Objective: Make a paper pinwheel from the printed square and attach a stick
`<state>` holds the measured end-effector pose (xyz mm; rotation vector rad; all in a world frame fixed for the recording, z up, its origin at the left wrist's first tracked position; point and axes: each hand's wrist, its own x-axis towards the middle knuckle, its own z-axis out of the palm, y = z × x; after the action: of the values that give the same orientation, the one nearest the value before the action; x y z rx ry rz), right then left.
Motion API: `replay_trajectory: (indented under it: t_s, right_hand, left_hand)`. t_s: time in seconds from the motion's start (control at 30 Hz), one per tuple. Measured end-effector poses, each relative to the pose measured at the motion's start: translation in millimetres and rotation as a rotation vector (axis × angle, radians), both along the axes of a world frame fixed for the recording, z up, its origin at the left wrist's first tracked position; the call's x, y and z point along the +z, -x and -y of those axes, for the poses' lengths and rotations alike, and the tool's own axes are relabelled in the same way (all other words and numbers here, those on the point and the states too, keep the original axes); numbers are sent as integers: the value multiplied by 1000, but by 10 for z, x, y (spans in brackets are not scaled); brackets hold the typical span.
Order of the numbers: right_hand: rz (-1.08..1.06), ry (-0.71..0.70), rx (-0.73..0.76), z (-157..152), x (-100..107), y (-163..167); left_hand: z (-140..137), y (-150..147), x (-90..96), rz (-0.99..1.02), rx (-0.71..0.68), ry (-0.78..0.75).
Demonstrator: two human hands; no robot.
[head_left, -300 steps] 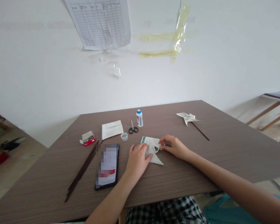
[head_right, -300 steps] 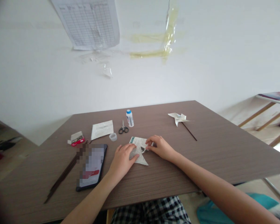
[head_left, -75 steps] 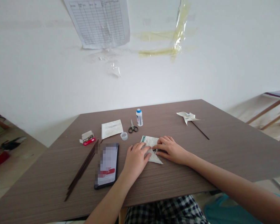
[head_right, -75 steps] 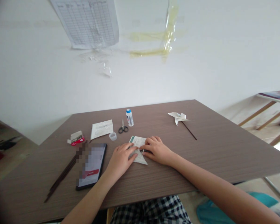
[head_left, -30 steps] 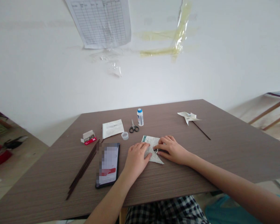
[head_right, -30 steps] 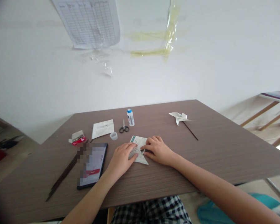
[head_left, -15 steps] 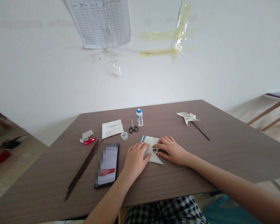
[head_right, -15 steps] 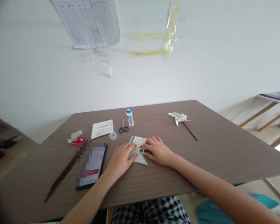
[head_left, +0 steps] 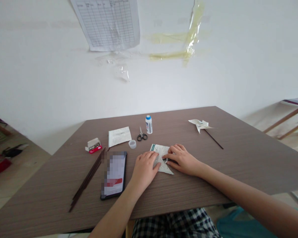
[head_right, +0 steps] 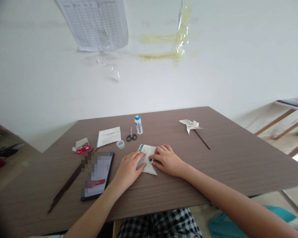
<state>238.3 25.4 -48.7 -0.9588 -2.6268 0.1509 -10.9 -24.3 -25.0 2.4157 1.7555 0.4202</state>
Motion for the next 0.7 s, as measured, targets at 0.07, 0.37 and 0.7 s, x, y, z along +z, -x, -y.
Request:
replay_trajectory:
  t_s: [0.07,0.37,0.7]
  right_hand:
    - [-1,-5,0,-3,-9,1]
    - [-62,14,-3,-15,-49,-17]
    - [4,-22,-4,3,-27,17]
  left_hand:
    - [-6,6,-18,4,-3,-9]
    - [-25,5,14,10,12,38]
    - [-19,15,-38,30,1,-24]
